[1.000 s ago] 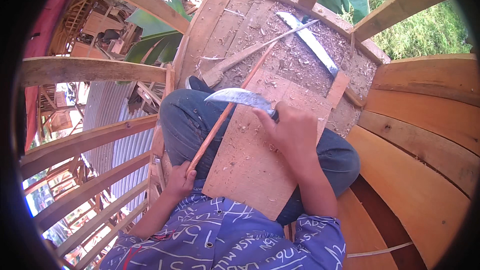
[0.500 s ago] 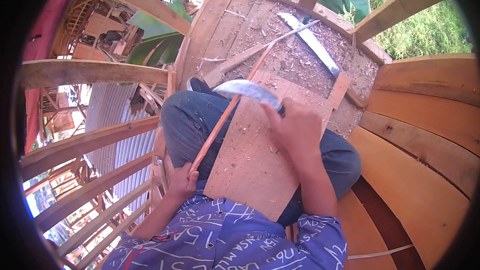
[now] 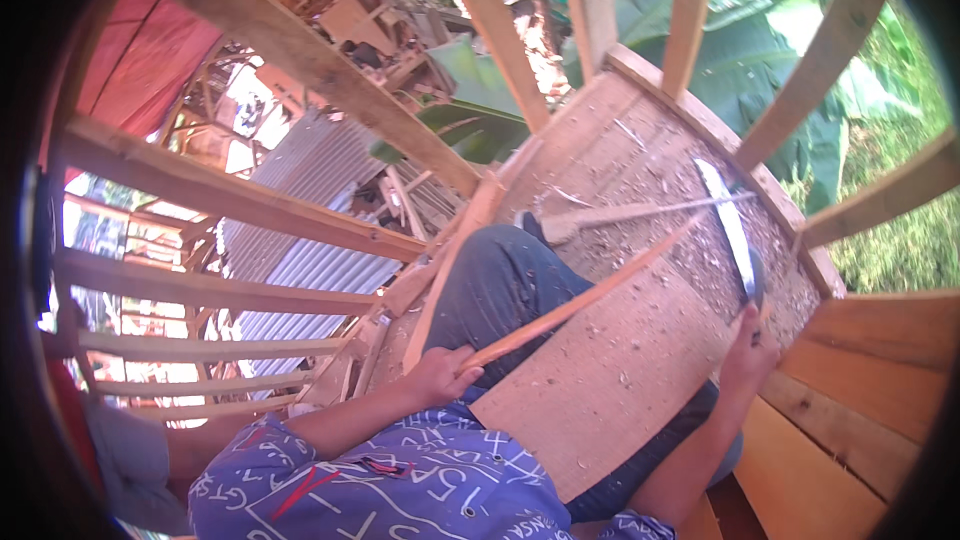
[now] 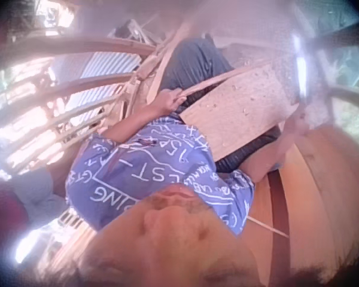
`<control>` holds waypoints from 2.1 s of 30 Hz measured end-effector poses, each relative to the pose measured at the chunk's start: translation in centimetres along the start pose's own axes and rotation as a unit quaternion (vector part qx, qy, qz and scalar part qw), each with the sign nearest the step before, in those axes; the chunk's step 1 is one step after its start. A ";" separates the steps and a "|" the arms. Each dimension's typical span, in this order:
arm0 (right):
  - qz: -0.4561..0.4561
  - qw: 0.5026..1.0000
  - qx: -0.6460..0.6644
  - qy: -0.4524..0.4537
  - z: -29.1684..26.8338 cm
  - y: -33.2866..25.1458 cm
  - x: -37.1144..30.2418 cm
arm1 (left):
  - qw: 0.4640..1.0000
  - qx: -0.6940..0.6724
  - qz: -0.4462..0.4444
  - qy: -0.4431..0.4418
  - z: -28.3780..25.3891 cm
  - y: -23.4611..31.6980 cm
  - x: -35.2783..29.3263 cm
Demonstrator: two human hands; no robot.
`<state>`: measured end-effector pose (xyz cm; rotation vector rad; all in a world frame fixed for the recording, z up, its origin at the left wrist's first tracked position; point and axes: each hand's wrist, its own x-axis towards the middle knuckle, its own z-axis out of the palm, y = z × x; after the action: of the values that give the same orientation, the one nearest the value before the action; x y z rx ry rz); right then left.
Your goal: The person sits cross-legged on a wooden platform and uses a curved knife to shave and shape a long, thin piece of wood. They hold the wood against their leg and repeatedly scrape the surface to remove thin shavings, refining the wood's shape.
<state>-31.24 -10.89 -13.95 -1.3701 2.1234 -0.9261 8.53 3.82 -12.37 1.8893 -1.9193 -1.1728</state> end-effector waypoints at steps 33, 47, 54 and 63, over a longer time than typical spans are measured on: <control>-0.052 0.998 -0.009 0.019 0.9 -0.1 -2.0 | 0.992 0.036 0.068 0.103 1.2 0.0 -1.7; -0.082 0.995 0.040 0.035 2.2 -2.5 -4.1 | 0.989 0.011 0.028 0.142 -0.1 1.0 -3.2; -0.144 0.986 -0.025 -0.083 3.8 -5.2 -7.9 | 0.982 0.035 0.034 0.181 -0.7 -2.4 -2.4; -0.222 0.950 -0.185 -0.116 6.5 -9.8 -7.9 | 0.984 0.035 0.044 0.167 0.0 -4.0 -1.3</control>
<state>-17.62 -8.39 -11.07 -2.0928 1.9027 -0.4881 11.71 5.53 -14.51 1.8715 -1.8536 -0.7161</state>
